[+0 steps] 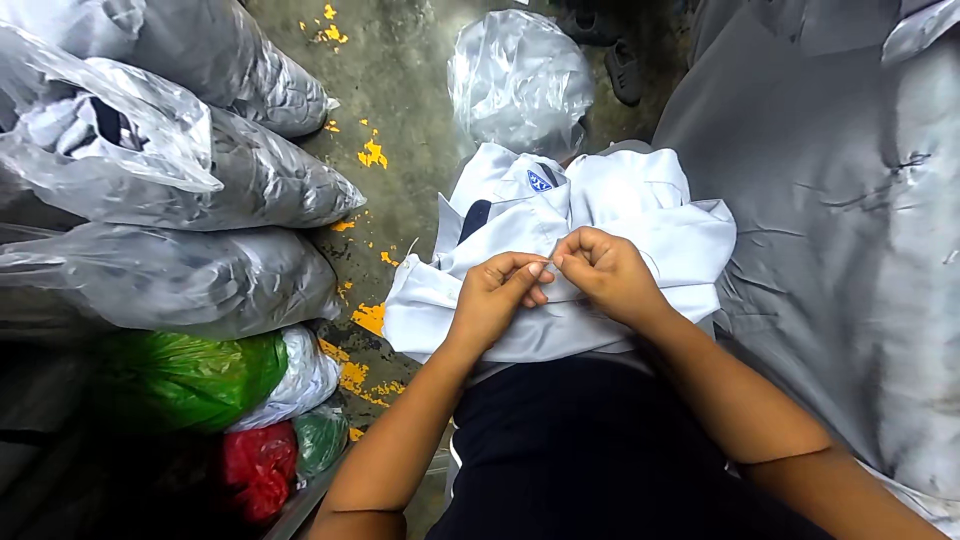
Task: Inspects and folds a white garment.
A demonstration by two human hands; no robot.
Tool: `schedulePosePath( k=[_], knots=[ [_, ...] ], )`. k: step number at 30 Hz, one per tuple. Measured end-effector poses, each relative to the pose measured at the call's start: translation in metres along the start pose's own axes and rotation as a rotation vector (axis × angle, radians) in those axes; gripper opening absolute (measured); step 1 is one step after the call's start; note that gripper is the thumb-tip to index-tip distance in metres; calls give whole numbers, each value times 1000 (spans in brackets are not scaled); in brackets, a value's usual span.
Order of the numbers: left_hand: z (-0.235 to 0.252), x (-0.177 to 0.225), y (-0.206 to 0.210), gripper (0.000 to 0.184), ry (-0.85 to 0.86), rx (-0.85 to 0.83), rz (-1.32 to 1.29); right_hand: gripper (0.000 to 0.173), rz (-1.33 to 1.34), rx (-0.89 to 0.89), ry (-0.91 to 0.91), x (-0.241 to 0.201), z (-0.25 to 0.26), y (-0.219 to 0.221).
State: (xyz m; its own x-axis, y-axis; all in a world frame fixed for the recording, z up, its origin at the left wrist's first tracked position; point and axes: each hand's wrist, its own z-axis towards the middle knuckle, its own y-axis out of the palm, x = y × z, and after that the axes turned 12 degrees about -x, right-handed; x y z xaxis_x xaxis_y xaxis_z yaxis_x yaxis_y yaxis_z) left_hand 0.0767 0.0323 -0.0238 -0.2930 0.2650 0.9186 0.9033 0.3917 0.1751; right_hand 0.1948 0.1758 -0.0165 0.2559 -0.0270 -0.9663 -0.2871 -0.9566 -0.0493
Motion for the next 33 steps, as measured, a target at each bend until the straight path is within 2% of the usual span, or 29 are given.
schedulePosePath(
  k=[6, 10, 14, 17, 21, 27, 30, 33],
  knots=[
    [1, -2, 0, 15, -3, 6, -87, 9, 207, -33, 67, 6, 3, -3],
    [0, -1, 1, 15, -7, 22, -110, 16, 250, -50, 75, 10, 2, -4],
    [-1, -1, 1, 15, -13, 27, -132, 11, 189, -59, -2, 11, -1, -4],
    [-1, 0, 1, 14, -10, 35, -138, 20, 22, -25, -101, 10, -3, -1],
    [-1, -1, 1, 14, -2, 31, -148, 3, -55, 16, -148, 9, 1, 2],
    [1, -3, -2, 12, -24, 42, -151, 4, 138, 32, -108, 0, 9, -11],
    [3, -4, -3, 12, -34, 71, -99, 4, 148, 54, -125, -11, 16, -20],
    [7, -4, -10, 40, 34, 90, 31, 5, 86, 36, -152, -22, 22, -26]
  ],
)
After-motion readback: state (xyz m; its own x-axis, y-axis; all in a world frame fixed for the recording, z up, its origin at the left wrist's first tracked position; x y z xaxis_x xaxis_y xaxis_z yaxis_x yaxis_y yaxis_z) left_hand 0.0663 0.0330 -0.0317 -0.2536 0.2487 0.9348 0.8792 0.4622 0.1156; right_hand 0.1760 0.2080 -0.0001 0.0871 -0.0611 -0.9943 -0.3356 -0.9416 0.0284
